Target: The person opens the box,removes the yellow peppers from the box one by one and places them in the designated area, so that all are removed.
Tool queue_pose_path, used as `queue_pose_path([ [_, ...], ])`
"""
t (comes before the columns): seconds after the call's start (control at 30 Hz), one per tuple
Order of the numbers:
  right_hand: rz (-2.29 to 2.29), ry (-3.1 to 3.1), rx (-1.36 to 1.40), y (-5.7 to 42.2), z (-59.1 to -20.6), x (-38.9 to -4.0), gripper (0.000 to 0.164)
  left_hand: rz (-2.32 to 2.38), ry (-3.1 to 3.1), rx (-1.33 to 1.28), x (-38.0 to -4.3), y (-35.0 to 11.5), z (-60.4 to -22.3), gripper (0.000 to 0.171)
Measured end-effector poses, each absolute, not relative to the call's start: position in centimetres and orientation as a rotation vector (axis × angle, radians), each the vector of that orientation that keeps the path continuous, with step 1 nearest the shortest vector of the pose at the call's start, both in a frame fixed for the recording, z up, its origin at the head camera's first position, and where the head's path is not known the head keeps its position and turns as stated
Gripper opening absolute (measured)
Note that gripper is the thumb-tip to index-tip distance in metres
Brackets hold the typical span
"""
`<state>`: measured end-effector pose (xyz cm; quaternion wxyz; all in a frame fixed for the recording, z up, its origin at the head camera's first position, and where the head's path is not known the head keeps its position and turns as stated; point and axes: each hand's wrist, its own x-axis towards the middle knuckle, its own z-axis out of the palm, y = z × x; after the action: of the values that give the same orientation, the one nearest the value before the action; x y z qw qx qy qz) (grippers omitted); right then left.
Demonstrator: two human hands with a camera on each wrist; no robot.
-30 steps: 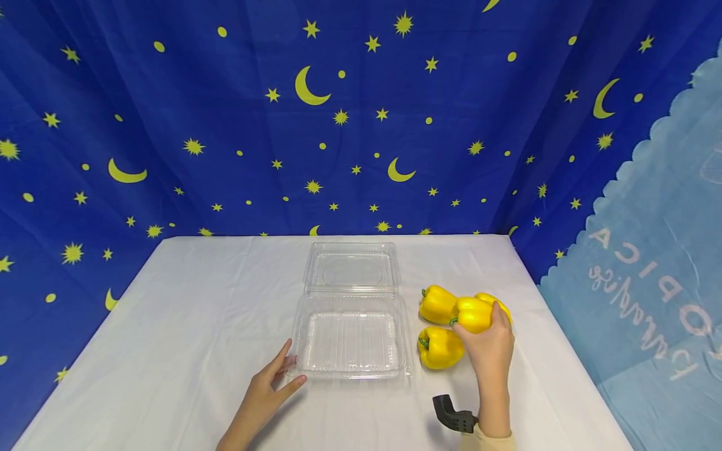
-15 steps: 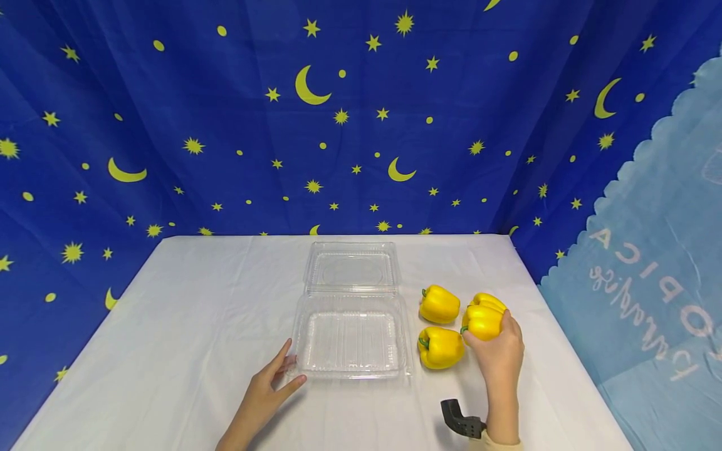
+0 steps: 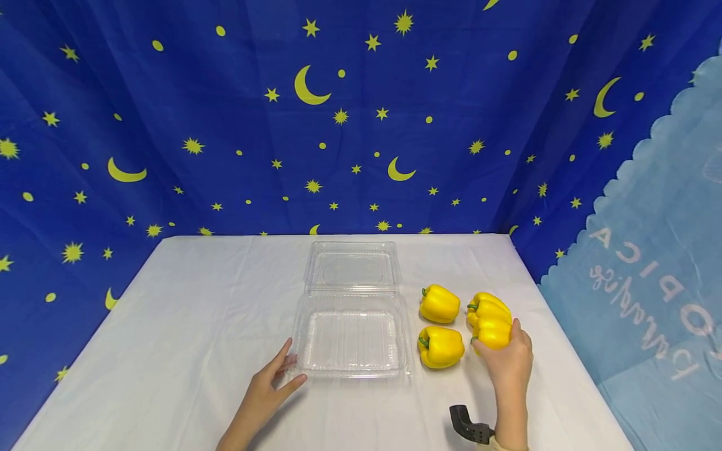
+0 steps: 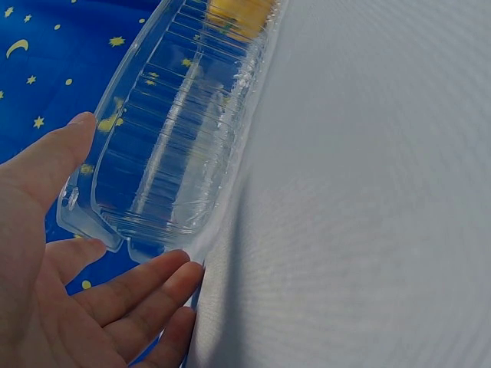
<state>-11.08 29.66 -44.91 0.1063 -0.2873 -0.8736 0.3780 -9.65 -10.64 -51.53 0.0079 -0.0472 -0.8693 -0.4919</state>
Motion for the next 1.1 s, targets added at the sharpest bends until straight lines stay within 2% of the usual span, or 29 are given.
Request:
queue_pose_path([
  [0.4, 1.104, -2.628, -0.863, 30.2, -47.1, -10.8, 0.094, -1.55, -2.722, -0.143, -9.5, -10.7, -51.5, 0.078],
  [0.73, 1.128, -2.629, -0.899, 30.6, -47.6, -10.7, 0.09, -1.566, -2.731, -0.135, -9.5, -10.7, -51.6, 0.077],
  [1.1, 1.189, -2.775, -0.812, 32.0, -47.8, -10.9, 0.093, -1.554, -2.734, -0.144, -9.7, -10.4, -51.8, 0.081],
])
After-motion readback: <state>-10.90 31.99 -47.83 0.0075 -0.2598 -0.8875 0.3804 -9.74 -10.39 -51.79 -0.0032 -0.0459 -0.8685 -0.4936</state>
